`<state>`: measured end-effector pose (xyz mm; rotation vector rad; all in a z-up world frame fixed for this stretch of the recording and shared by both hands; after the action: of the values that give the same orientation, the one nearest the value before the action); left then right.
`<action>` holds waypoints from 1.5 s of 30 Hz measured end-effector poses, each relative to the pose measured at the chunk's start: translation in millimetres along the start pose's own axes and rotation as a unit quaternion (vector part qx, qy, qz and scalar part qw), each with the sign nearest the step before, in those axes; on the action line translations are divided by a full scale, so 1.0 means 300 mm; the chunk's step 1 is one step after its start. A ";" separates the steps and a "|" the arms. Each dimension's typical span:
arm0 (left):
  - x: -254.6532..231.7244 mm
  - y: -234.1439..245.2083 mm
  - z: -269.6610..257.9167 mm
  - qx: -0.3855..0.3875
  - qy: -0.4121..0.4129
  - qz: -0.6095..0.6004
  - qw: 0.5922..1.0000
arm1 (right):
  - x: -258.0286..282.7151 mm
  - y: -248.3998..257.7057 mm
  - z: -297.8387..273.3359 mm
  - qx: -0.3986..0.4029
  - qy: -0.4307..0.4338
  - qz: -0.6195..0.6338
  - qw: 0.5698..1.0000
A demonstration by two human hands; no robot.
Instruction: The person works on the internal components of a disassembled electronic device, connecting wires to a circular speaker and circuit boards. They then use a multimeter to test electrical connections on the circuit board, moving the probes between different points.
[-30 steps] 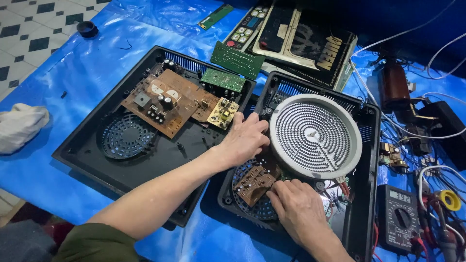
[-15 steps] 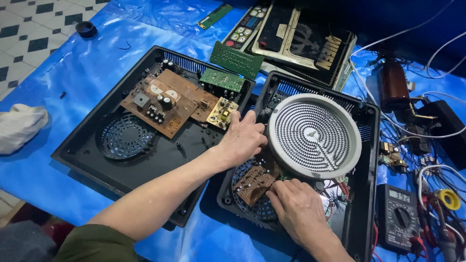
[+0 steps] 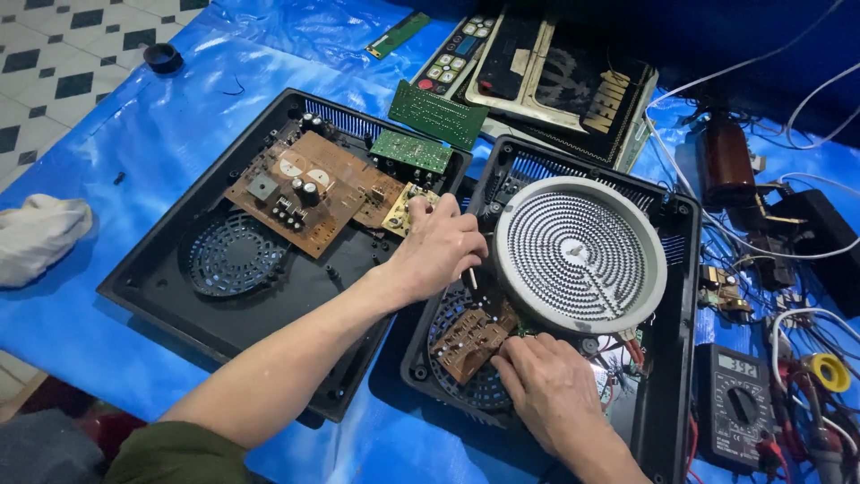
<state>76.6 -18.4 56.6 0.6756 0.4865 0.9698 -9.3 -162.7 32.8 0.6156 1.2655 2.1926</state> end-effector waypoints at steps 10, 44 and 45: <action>-0.011 -0.032 -0.004 0.204 0.031 -0.052 0.977 | 0.001 0.004 0.001 -0.001 0.001 0.003 1.000; -0.048 -0.088 -0.010 0.128 -0.003 0.004 0.992 | 0.013 0.033 0.023 -0.004 -0.005 0.011 1.000; -0.050 -0.083 -0.008 0.135 0.003 0.003 0.991 | 0.018 0.041 0.029 -0.007 -0.003 0.014 1.000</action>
<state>82.3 -40.6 38.3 0.9180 0.6275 0.9194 -10.7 -158.8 48.3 0.6374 1.2442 2.2195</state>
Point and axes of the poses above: each hand's wrist, its own z-axis towards the middle knuckle, its own y-axis out of the back of the hand, x = y × z, the point moved 10 cm from there along z, towards the middle knuckle, and after that the axes turned 14 degrees about -x, right-handed, at the moved point
